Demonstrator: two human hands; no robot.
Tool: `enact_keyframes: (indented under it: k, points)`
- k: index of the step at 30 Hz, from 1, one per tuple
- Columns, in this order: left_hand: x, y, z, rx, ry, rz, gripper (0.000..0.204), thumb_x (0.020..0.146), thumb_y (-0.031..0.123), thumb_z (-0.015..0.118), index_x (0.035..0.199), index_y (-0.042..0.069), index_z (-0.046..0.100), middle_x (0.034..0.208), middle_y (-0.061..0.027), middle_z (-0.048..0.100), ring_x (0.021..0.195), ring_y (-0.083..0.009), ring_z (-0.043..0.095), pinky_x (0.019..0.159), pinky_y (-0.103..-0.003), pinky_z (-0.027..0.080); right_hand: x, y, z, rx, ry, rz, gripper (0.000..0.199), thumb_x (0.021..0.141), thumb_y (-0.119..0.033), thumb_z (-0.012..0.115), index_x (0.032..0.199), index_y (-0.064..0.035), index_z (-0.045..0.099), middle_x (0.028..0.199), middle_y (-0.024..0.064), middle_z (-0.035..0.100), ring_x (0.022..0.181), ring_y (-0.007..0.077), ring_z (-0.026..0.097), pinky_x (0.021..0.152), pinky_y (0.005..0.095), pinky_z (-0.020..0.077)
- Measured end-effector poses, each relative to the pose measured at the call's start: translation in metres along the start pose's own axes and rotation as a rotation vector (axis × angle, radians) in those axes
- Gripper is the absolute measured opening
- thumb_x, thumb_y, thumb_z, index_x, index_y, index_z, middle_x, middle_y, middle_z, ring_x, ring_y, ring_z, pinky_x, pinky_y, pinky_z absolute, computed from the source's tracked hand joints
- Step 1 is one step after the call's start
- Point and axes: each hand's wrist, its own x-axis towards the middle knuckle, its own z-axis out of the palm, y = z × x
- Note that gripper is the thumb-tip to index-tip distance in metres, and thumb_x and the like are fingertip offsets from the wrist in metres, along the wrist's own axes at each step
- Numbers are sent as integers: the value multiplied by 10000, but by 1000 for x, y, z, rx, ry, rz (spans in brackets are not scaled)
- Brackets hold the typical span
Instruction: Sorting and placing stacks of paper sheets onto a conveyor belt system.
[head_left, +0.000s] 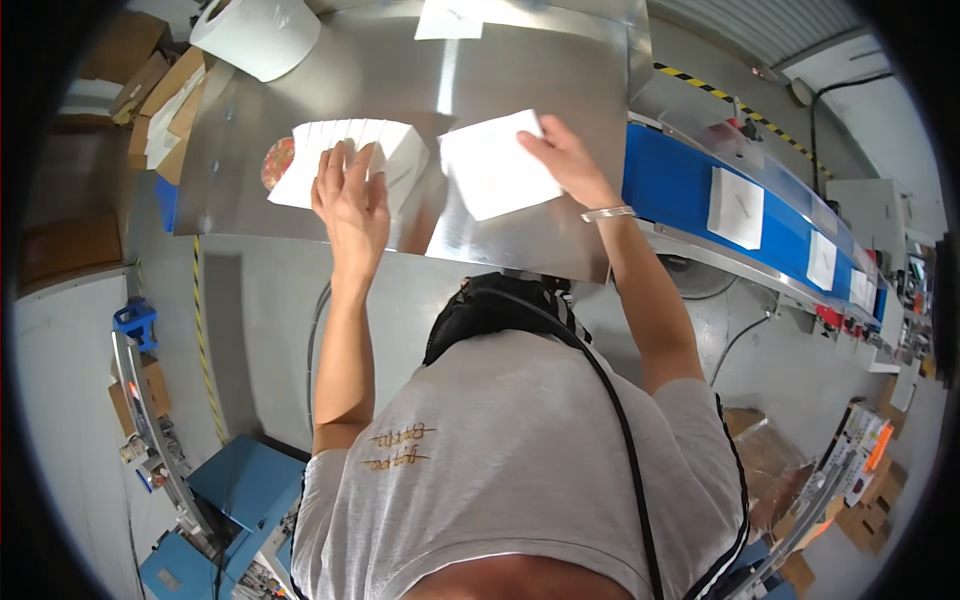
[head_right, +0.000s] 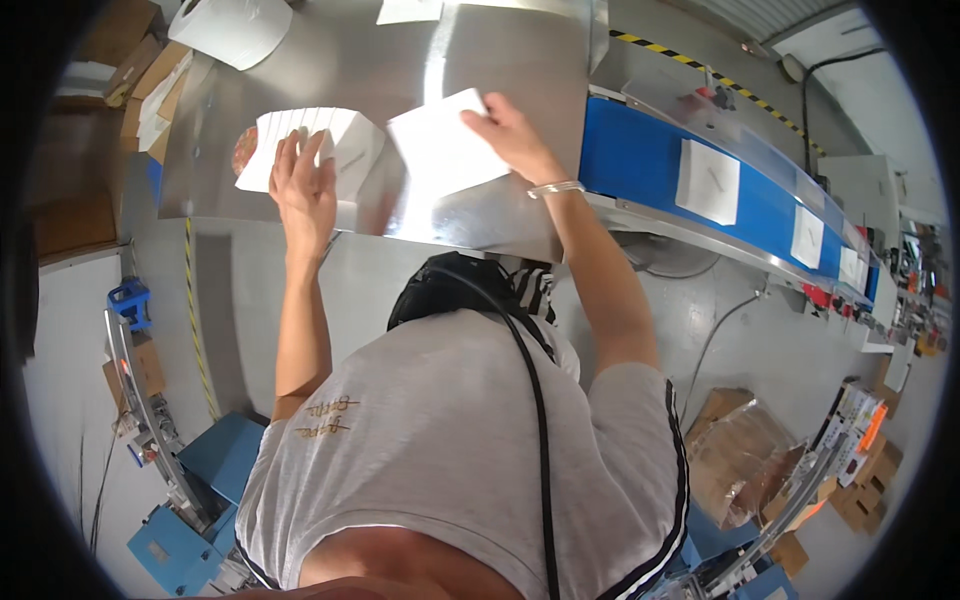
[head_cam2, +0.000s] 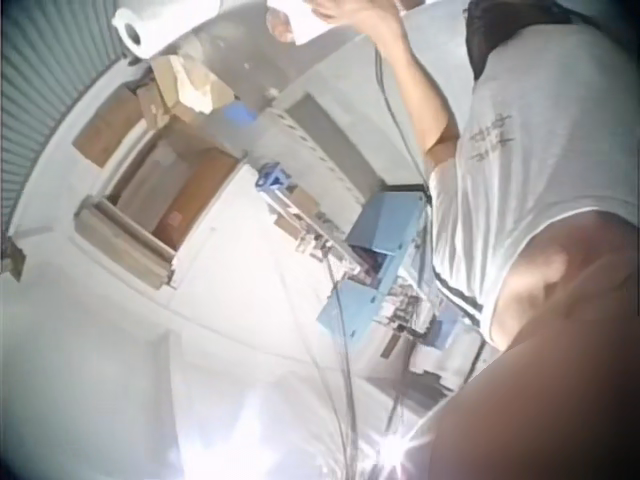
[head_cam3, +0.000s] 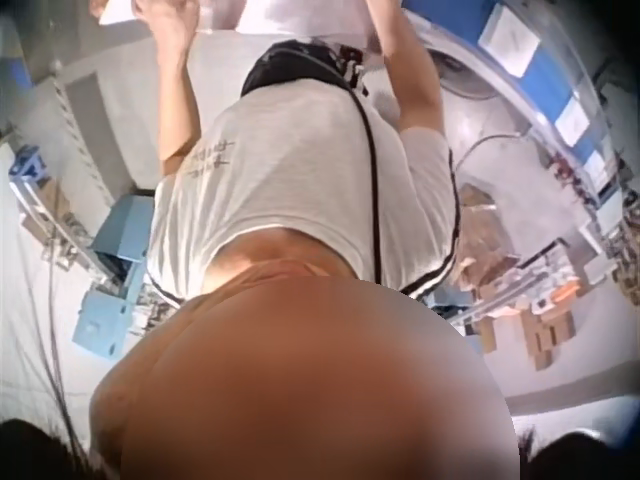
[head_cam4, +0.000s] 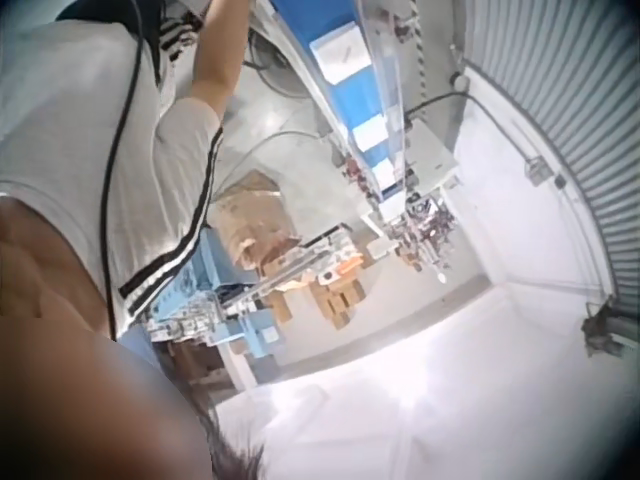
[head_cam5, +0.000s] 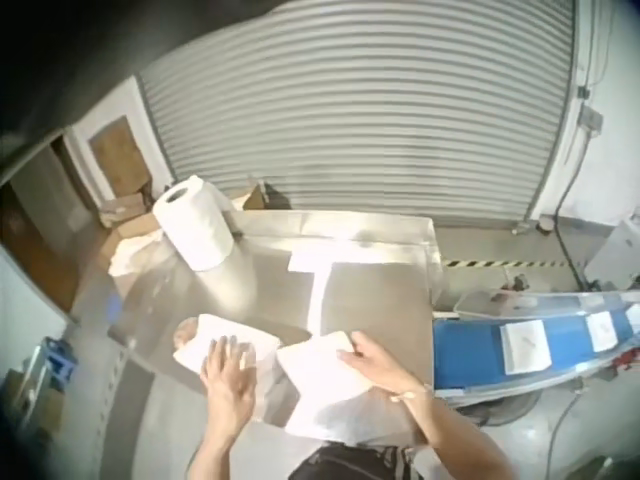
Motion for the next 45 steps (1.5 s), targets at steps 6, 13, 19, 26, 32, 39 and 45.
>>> enact_keyframes:
  k: [6,13,19,26,32,39,45]
  points:
    - [-2,-6,5,39,48,58,342,835,12,612,1168,88,633,1274,-162,541,1260,-342,442,1053,-488,292,-48,10,-106,-549,564,176,404,841,-359,684,1036,-10,630,842,79,654,734,147,585,671,288,482]
    - [-1,-6,6,-31,65,41,356,762,-11,643,1091,124,669,1272,-127,535,1263,-319,430,1046,-464,294,-81,24,-198,-1303,878,52,527,807,-373,693,1173,-19,559,921,190,651,854,348,626,749,402,492]
    - [-4,-1,4,-65,41,-39,311,756,9,635,1029,153,679,1340,-142,489,1328,-372,351,1089,-544,172,-40,-22,-81,-1072,346,-353,488,815,-270,700,1224,-51,550,1208,146,576,1081,326,564,893,397,455]
    - [2,-3,1,-53,-62,16,297,767,49,664,1037,171,668,1417,-167,415,1371,-386,281,1102,-551,139,41,-25,70,-526,-292,-396,488,840,-228,690,1282,-112,520,1270,108,537,1110,248,544,940,356,439]
    - [8,-15,0,4,15,-5,429,826,166,682,1237,112,571,1416,-217,385,1359,-393,290,1089,-540,202,14,-18,40,-141,-226,-25,421,910,-281,638,1198,-11,495,1075,76,603,981,135,555,819,285,464]
    - [6,-16,-4,-31,46,-12,345,801,-27,619,1121,96,659,1289,-184,530,1258,-388,434,1042,-475,336,-45,43,-115,-637,637,-51,263,886,-283,641,917,-30,574,736,46,533,646,139,468,606,311,430]
    - [6,-21,3,-52,60,-52,325,770,-23,633,1053,129,685,1309,-148,526,1289,-354,409,1082,-497,250,-70,1,-140,-1571,986,104,397,829,-299,696,1141,-75,594,1084,165,628,981,340,587,821,398,475]
